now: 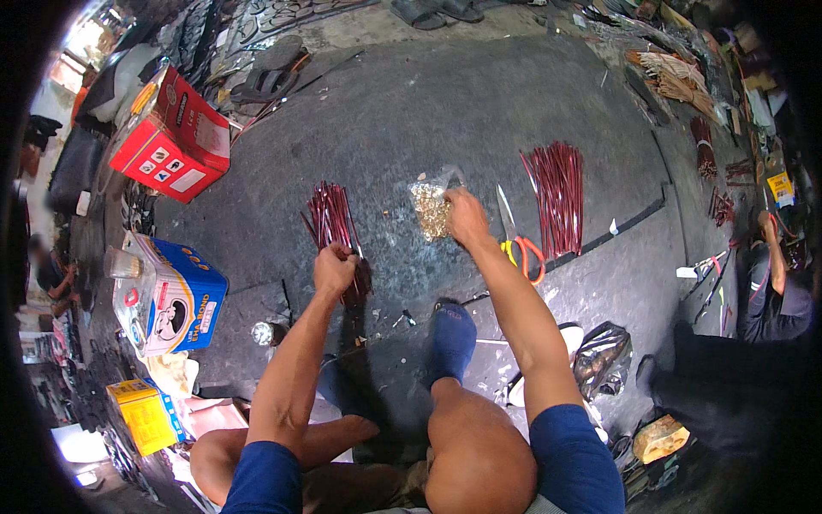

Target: The person sits on the floor and assembles small decorative items by inserting tiny metallic pieces onto thin red sticks. They handle the sticks and metallic pieces by hand, repeatedly picking up components and attaching them to form small decorative units.

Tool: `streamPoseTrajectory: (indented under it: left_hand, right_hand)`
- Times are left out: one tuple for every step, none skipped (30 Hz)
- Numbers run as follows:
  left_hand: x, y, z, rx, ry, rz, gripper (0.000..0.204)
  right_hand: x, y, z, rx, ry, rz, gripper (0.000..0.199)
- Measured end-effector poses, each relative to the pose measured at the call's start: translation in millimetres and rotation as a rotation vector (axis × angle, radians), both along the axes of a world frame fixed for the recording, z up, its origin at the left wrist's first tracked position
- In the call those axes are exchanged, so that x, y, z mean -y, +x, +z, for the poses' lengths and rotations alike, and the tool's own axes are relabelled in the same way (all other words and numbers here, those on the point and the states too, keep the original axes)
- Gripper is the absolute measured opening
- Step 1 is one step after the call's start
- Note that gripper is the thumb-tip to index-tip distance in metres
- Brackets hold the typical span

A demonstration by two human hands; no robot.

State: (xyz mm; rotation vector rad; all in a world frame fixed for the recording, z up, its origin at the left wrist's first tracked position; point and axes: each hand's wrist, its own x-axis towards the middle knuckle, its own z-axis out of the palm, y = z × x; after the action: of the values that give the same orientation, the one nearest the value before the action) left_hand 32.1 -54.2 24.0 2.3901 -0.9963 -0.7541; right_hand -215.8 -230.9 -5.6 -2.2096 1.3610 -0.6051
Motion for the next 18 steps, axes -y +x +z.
streamPoseTrajectory:
  left_hand:
    - [-0.2, 6.8, 6.2, 0.006, -0.002, -0.016, 0.018]
    - [-0.7, 13.0, 12.6, -0.047, 0.041, -0.035, 0.024]
    - [0.9, 18.5, 19.0, -0.006, 0.052, -0.074, 0.024]
    - [0.4, 25.4, 25.5, 0.036, 0.067, -0.106, 0.024]
    - [3.1, 28.3, 33.3, 0.073, 0.077, -0.147, 0.024]
    - [4.4, 30.2, 41.5, 0.088, 0.119, -0.148, 0.024]
    - [2.6, 34.7, 40.0, 0.080, 0.097, -0.121, 0.024]
    - [1.5, 39.0, 38.5, 0.071, 0.076, -0.096, 0.024]
    - [1.1, 41.5, 36.5, 0.063, 0.054, -0.071, 0.024]
    - [-1.2, 41.1, 31.1, 0.059, 0.038, -0.053, 0.024]
    - [-6.6, 39.2, 25.6, 0.054, 0.022, -0.034, 0.023]
    - [-12.1, 36.8, 20.0, 0.050, 0.006, -0.013, 0.023]
    - [-19.5, 34.6, 7.3, 0.104, -0.029, 0.041, 0.022]
    - [-26.4, 29.6, -4.9, 0.159, -0.063, 0.098, 0.022]
    - [-32.3, 25.3, -16.9, 0.215, -0.095, 0.158, 0.022]
    - [-31.6, 15.6, -14.1, 0.159, -0.060, 0.183, 0.025]
    - [-35.4, 6.6, -15.2, 0.210, -0.088, 0.190, 0.033]
    - [-34.2, 0.8, -16.6, 0.220, -0.116, 0.193, 0.037]
  right_hand:
    - [2.5, 3.8, -1.7, -0.027, 0.004, 0.010, 0.028]
    - [4.5, 5.1, -3.0, -0.054, 0.007, 0.017, 0.025]
    - [4.9, 4.5, -4.4, -0.081, 0.011, 0.022, 0.024]
    - [2.7, 6.3, -4.0, -0.105, 0.019, 0.038, 0.024]
    - [0.9, 3.7, -2.1, -0.132, 0.040, 0.030, 0.024]
    - [-0.9, 0.3, -0.3, -0.160, 0.061, 0.020, 0.024]
    - [-2.2, -1.5, 2.4, -0.185, 0.080, 0.016, 0.025]
    - [-3.7, -5.4, 5.4, -0.193, 0.088, 0.016, 0.025]
    - [-5.6, -10.7, 8.6, -0.201, 0.096, 0.015, 0.026]
    - [-8.2, -16.9, 10.2, -0.212, 0.105, 0.013, 0.028]
    - [-11.3, -21.8, 11.4, -0.204, 0.100, 0.023, 0.027]
    - [-15.3, -25.9, 12.5, -0.196, 0.094, 0.035, 0.027]
    - [-18.5, -27.8, 14.6, -0.191, 0.084, 0.059, 0.027]
    - [-23.6, -29.3, 16.1, -0.150, 0.085, 0.055, 0.028]
    - [-29.4, -30.0, 17.6, -0.122, 0.123, 0.051, 0.029]
    - [-35.8, -30.9, 20.6, -0.094, 0.163, 0.039, 0.031]
    - [-39.0, -30.5, 21.1, -0.064, 0.201, 0.034, 0.033]
    - [-39.6, -27.1, 16.4, -0.047, 0.218, 0.038, 0.039]
